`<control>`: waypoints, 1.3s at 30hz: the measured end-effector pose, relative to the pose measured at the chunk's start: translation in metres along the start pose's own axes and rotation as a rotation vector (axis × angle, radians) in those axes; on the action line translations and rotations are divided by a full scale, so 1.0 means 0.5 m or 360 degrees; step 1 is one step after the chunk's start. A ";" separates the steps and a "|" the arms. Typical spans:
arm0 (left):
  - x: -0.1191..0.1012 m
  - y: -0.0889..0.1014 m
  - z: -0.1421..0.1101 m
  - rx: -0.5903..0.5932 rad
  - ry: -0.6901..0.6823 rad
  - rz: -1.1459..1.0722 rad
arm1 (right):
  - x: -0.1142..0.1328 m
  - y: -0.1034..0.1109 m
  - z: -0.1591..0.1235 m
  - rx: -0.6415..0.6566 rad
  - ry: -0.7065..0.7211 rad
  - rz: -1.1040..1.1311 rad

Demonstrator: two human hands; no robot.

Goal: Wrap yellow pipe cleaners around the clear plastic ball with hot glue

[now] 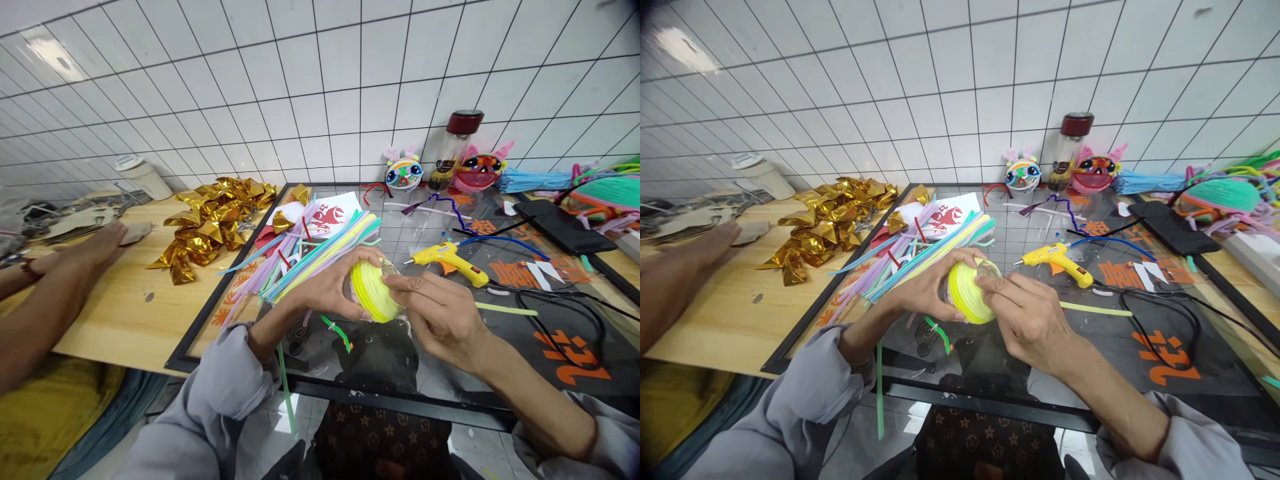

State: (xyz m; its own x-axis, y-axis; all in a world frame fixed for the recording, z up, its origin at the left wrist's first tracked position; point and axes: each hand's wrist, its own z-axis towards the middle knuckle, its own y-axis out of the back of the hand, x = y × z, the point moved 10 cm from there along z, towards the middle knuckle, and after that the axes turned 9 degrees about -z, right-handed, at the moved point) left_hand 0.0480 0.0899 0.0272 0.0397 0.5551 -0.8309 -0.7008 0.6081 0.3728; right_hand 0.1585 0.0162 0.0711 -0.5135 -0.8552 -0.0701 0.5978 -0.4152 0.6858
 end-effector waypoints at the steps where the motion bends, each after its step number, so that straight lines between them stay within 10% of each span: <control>1: 0.000 0.000 0.000 0.0000 0.0003 0.0002 | 0.002 0.001 0.001 -0.0007 0.0014 -0.0012; 39: 0.012 0.003 0.000 -0.0068 0.0289 -0.0036 | 0.006 -0.003 0.006 -0.0063 0.0023 -0.0069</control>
State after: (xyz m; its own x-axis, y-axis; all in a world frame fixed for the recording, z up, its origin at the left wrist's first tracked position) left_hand 0.0473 0.0941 0.0230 -0.0705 0.4274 -0.9013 -0.7310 0.5926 0.3382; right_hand 0.1543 0.0149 0.0718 -0.5309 -0.8403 -0.1100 0.5989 -0.4638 0.6529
